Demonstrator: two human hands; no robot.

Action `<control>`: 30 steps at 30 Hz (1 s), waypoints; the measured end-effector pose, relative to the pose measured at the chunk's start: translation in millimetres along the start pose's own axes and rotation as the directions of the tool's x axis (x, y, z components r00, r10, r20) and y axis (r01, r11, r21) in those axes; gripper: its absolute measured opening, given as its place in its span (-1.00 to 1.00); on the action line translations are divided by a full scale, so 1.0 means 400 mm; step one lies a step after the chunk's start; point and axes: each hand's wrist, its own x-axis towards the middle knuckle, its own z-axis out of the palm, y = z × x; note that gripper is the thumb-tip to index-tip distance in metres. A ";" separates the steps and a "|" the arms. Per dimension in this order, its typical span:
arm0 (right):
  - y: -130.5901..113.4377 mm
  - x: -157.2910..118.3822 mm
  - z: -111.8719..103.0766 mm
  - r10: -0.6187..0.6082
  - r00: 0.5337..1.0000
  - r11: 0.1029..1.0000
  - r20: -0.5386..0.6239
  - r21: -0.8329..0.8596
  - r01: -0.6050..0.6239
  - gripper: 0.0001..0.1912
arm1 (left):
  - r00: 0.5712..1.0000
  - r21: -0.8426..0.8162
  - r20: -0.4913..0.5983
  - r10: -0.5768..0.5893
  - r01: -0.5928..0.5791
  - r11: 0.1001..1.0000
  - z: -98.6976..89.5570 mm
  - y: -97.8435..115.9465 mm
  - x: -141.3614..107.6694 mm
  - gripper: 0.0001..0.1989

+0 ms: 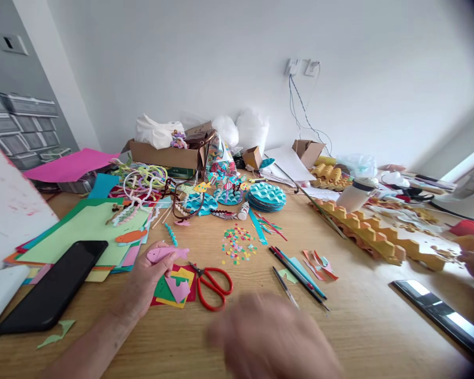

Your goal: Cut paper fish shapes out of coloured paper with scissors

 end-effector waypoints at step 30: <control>0.214 0.152 0.055 0.515 0.857 0.744 -0.003 0.500 -0.444 -0.70 | 0.941 0.110 0.328 -0.083 0.049 0.993 -0.020 0.011 -0.010 -0.78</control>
